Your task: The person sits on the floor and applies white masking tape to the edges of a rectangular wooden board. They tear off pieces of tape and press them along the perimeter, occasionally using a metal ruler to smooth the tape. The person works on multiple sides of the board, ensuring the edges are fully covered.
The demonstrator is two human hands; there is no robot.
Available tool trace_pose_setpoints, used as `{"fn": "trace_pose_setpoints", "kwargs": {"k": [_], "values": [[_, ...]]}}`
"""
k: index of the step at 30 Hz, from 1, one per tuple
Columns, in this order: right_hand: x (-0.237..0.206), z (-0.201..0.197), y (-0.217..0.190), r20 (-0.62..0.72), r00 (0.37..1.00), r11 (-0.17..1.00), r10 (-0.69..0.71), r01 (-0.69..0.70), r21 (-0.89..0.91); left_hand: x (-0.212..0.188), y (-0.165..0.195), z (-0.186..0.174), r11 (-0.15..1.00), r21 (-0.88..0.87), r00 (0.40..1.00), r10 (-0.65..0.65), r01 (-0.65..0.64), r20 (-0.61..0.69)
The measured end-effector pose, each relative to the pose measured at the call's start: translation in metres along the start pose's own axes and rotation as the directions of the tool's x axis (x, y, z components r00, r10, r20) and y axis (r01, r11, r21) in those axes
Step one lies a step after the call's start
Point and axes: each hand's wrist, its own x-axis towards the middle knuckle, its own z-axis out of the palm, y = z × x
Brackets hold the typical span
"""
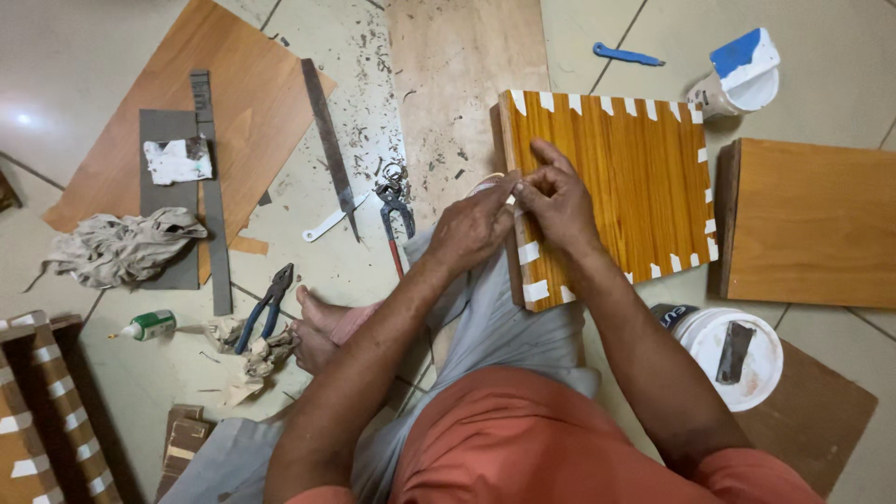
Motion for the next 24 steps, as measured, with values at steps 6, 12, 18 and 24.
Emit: {"fn": "trace_pose_setpoints", "kwargs": {"k": [6, 12, 18, 24], "values": [[0.030, 0.009, 0.020, -0.104, 0.994, 0.990, -0.027, 0.012, -0.140, 0.042, -0.013, -0.015, 0.933, 0.007, 0.922, -0.358, 0.361, 0.149], [0.050, 0.010, 0.039, -0.234, 0.965, 0.960, -0.117, 0.050, -0.274, 0.087, -0.038, -0.008, 0.937, -0.192, 0.952, -0.263, 0.291, 0.158], [0.050, 0.008, 0.059, -0.290, 0.948, 0.914, -0.130, 0.001, -0.405, 0.083, -0.049, -0.010, 0.799, -0.377, 0.875, -0.358, 0.468, 0.326], [0.051, 0.007, 0.075, -0.272, 0.946, 0.915, -0.178, 0.058, -0.399, 0.080, -0.050, -0.004, 0.892, -0.314, 0.942, -0.275, 0.324, 0.190]]}}
